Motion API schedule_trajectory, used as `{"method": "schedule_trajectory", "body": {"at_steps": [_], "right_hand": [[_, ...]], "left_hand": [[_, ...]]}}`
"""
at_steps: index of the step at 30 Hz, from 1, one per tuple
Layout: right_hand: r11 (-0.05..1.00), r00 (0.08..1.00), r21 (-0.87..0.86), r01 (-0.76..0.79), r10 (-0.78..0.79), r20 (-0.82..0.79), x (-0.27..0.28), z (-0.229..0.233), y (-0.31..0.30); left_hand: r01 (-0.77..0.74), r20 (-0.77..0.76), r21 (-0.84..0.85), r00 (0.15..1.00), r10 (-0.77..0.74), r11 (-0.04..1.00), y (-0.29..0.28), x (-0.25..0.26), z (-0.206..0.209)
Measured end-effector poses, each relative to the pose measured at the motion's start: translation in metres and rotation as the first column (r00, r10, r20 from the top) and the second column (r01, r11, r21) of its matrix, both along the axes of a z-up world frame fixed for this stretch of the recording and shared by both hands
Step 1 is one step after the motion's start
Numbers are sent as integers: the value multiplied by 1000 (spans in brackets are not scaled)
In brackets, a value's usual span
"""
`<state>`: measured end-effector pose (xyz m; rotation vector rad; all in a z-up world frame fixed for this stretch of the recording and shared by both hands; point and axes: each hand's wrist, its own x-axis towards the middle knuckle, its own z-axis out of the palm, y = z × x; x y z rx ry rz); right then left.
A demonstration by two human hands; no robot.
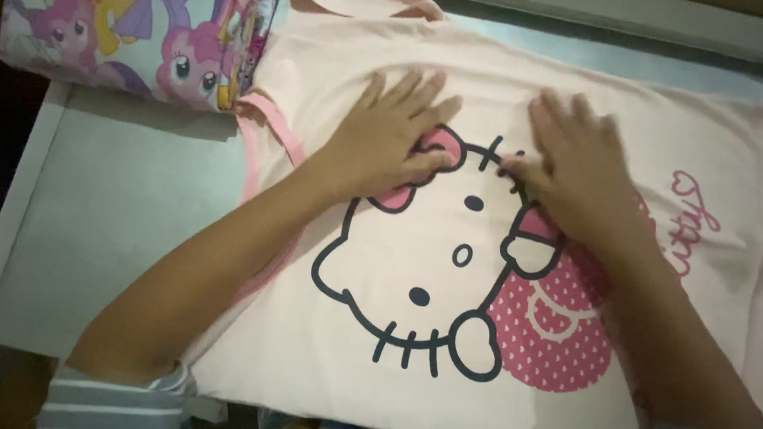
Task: Folding a pink shirt with a cartoon graphic on a flat surface.
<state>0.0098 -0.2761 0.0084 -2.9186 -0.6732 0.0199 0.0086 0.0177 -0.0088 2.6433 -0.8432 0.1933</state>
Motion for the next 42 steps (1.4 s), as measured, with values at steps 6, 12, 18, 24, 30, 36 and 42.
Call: {"method": "schedule_trajectory", "body": {"at_steps": [6,12,18,24,30,36,42], "right_hand": [[964,963,40,262,-259,-76,14,20,-46],[969,969,27,247,-246,-13,21,7,-81],[970,964,-56,235,-225,141,40,-26,-158],[952,920,-122,279,-229,316,31,-31,-152],[932,934,-58,357,-354,48,19,1,-125],[955,954,-40,295,-291,74,25,-9,-83],[996,995,-27,-86,88,53,-19,10,7]], "left_hand": [[-127,-24,144,991,131,981,7,-6,25],[-325,-106,145,934,341,934,4,-9,36],[-439,-14,31,898,440,898,28,2,18],[-381,34,-4,924,381,925,43,7,18],[-389,-17,12,921,389,921,40,3,25],[-310,73,47,949,306,950,13,-4,23],[-133,5,-7,991,133,991,-20,-31,11]]}}
